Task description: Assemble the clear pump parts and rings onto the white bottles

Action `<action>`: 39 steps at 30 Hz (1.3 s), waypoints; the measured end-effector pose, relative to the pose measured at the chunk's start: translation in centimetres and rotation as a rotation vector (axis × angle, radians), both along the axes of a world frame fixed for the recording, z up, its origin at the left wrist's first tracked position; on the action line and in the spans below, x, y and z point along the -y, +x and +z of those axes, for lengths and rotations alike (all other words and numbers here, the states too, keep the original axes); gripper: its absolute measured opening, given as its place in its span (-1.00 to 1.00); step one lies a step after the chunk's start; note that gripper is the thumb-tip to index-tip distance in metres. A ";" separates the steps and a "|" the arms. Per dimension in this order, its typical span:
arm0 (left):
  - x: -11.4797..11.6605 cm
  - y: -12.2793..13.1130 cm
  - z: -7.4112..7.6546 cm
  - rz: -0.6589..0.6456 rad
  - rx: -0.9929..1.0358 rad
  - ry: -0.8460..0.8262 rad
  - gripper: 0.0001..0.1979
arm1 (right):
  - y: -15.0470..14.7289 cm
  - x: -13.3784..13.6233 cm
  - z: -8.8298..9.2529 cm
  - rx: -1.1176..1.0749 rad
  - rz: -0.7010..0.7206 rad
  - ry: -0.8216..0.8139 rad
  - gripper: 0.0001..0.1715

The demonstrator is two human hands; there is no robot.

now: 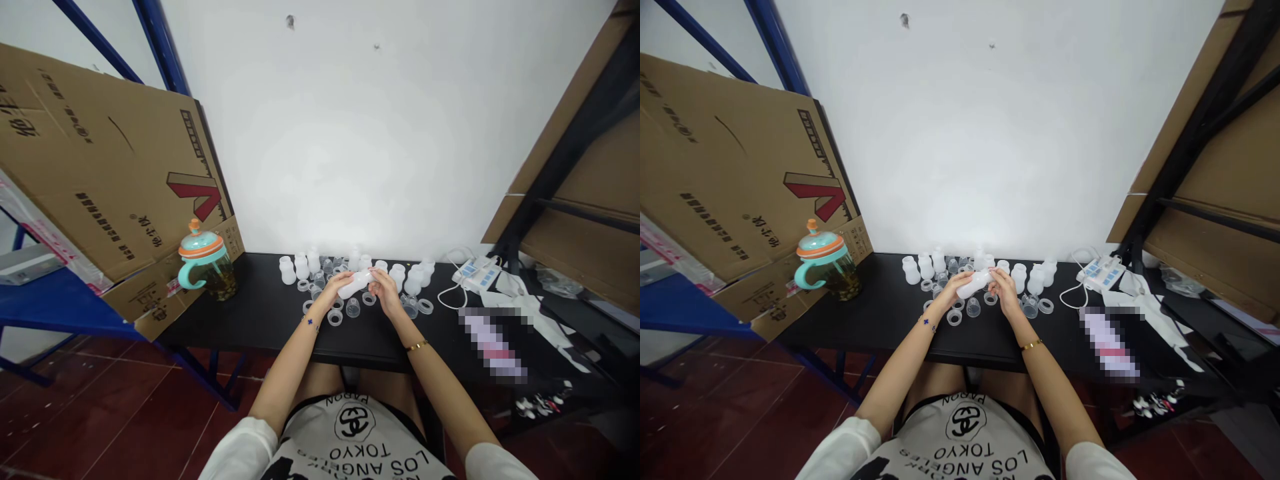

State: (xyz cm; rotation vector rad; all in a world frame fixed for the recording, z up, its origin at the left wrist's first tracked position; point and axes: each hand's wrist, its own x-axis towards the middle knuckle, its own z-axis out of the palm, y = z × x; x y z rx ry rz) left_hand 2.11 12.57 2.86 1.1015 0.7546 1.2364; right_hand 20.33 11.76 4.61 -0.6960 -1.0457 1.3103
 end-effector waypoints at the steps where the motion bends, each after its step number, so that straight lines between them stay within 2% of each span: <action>1: 0.0 0.0 0.0 -0.001 0.001 -0.001 -0.50 | 0.0 0.0 0.0 -0.001 -0.001 0.002 -0.63; 8: 0.2 0.0 0.2 0.000 -0.007 0.000 -0.48 | 0.1 -0.3 -0.4 -0.008 -0.001 0.001 -0.66; 29: 0.2 -0.1 0.1 -0.046 -0.023 0.042 -0.45 | 0.2 -1.1 -1.0 -0.006 -0.021 -0.017 -0.60; 39: 0.1 -0.2 -0.1 -0.022 -0.057 0.079 -0.44 | 0.2 -1.4 -1.5 0.002 -0.024 0.001 -0.61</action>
